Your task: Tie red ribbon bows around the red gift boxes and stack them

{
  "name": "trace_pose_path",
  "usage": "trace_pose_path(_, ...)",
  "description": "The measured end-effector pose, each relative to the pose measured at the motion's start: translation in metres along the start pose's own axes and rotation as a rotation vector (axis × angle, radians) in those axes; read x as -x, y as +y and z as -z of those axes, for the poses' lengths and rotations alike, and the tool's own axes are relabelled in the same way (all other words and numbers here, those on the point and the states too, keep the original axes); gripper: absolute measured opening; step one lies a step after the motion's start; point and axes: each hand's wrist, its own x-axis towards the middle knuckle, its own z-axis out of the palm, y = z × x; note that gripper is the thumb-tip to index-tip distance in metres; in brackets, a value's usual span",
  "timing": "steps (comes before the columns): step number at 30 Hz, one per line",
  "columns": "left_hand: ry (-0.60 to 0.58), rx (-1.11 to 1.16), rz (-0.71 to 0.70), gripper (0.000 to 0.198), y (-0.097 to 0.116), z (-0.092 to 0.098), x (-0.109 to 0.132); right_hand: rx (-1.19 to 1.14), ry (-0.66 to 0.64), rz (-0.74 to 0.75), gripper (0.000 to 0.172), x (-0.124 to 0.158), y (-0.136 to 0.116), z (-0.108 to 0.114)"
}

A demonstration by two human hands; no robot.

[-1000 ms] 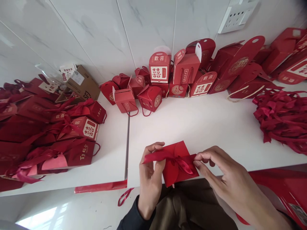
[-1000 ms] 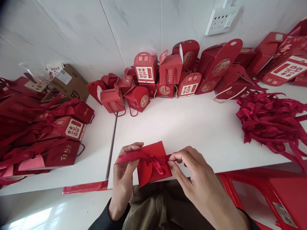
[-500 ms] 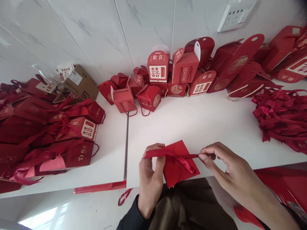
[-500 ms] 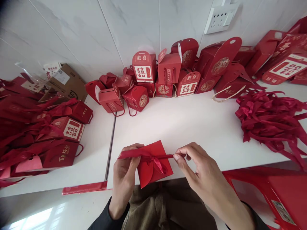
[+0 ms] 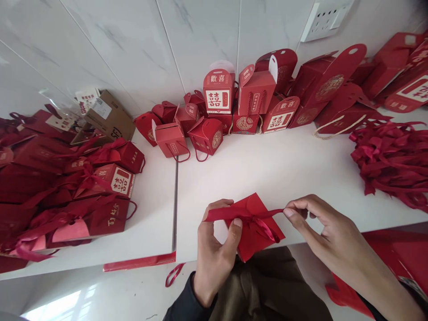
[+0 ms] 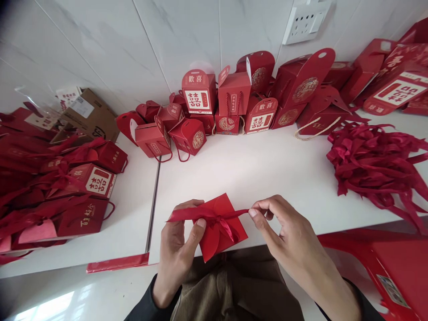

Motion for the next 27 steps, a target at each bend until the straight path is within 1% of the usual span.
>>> trace_pose_path(3,-0.001,-0.009,-0.001,0.019,0.0,-0.001,0.0,0.01,0.043,-0.028,0.034,-0.001,0.002,0.001)
trace_pose_path(5,-0.002,-0.008,0.001,0.019,0.0,0.0,0.0,0.029,0.103,-0.026,0.031,0.0,0.001,0.002)
trace_pose_path(7,0.007,-0.005,-0.005,0.018,-0.001,0.0,0.001,0.049,0.166,0.025,0.028,0.004,-0.003,0.003)
trace_pose_path(8,0.013,-0.003,-0.007,0.017,-0.001,0.0,0.001,0.059,0.17,0.066,0.026,0.007,-0.007,0.003)
trace_pose_path(9,0.019,-0.002,-0.007,0.017,-0.002,0.0,0.001,0.068,0.147,0.114,0.024,0.01,-0.011,0.002)
trace_pose_path(12,0.02,-0.007,0.009,0.016,-0.002,-0.001,0.002,0.096,0.018,0.257,0.022,0.021,-0.024,-0.003)
trace_pose_path(14,0.026,-0.012,0.026,0.018,-0.001,-0.002,0.001,0.105,-0.007,0.301,0.017,0.025,-0.028,-0.008)
trace_pose_path(16,0.03,-0.014,0.039,0.02,-0.001,-0.002,0.001,0.102,-0.003,0.31,0.008,0.025,-0.03,-0.012)
trace_pose_path(18,0.025,-0.013,0.049,0.021,-0.001,-0.001,0.002,0.097,0.006,0.307,0.004,0.024,-0.029,-0.015)
trace_pose_path(21,0.02,-0.003,0.051,0.022,-0.001,0.001,0.003,0.111,0.02,0.305,0.009,0.023,-0.028,-0.013)
trace_pose_path(25,-0.021,0.025,-0.019,0.026,0.002,0.002,0.005,0.118,-0.004,0.291,0.015,0.024,-0.03,-0.009)
trace_pose_path(27,-0.028,0.044,-0.028,0.022,0.003,0.001,0.003,0.104,-0.022,0.265,0.022,0.024,-0.029,-0.007)
